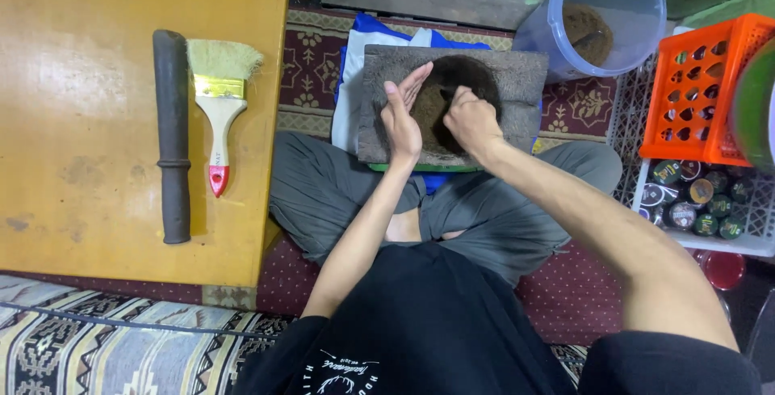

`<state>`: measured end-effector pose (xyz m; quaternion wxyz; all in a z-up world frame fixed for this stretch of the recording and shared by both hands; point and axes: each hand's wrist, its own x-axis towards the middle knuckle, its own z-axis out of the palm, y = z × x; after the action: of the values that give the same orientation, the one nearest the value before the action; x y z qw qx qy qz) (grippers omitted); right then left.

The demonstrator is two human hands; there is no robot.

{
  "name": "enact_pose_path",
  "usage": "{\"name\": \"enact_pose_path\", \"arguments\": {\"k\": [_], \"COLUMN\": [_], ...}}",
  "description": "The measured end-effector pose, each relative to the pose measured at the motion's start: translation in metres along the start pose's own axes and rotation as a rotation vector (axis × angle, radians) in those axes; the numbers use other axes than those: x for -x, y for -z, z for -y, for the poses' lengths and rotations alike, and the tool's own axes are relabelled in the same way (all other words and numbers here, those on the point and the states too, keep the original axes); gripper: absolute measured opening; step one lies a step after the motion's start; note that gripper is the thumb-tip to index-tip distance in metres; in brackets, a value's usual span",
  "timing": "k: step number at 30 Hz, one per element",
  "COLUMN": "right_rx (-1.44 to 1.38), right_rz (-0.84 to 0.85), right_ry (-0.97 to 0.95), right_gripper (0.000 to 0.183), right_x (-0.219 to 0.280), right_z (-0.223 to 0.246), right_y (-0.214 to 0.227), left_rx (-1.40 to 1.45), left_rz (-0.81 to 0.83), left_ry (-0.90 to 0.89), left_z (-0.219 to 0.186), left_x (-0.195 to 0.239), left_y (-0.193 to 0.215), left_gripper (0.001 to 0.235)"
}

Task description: Grinding and preparing brown powder ingredients in a stone mortar using a spoon and a grinding stone while sitting on the floor.

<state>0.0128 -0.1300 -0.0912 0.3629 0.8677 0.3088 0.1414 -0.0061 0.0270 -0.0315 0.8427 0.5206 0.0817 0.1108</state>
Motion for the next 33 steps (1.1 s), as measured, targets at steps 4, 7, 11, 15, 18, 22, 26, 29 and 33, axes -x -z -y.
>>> {"name": "enact_pose_path", "arguments": {"k": [4, 7, 11, 15, 18, 22, 26, 29, 33], "right_rx": [-0.218, -0.322, -0.452, -0.493, -0.465, -0.404, -0.133, -0.161, -0.053], "right_rz": [0.091, 0.242, 0.318, 0.300, 0.286, 0.203, -0.020, -0.137, -0.282], "right_ry": [0.003, 0.047, 0.035, -0.065, -0.080, -0.031, -0.082, -0.037, -0.017], "right_gripper": [0.021, 0.017, 0.016, 0.019, 0.018, 0.016, 0.019, 0.021, 0.019], "right_x": [0.004, 0.010, 0.017, 0.019, 0.023, -0.006, -0.021, -0.015, -0.020], "right_z": [-0.007, -0.025, -0.028, -0.031, -0.039, -0.038, -0.022, -0.045, -0.058], "right_y": [0.022, 0.040, 0.039, 0.042, 0.039, 0.056, 0.017, 0.023, 0.011], "left_rx": [-0.013, -0.005, -0.009, -0.029, -0.040, -0.060, -0.069, -0.057, -0.068], "left_rz": [-0.009, 0.011, 0.037, 0.065, 0.112, 0.121, 0.065, 0.017, -0.042], "left_ry": [0.004, 0.013, 0.042, 0.056, 0.075, 0.085, 0.036, 0.017, -0.012], "left_z": [0.000, -0.001, -0.003, -0.005, -0.003, -0.002, -0.004, -0.003, -0.003], "left_x": [0.001, -0.001, -0.001, -0.003, -0.004, -0.005, -0.010, -0.003, 0.000], "left_y": [-0.001, -0.002, -0.003, -0.002, 0.000, -0.004, -0.011, -0.010, -0.013], "left_gripper": [0.070, 0.071, 0.071, 0.071, 0.070, 0.069, 0.072, 0.075, 0.075]}}
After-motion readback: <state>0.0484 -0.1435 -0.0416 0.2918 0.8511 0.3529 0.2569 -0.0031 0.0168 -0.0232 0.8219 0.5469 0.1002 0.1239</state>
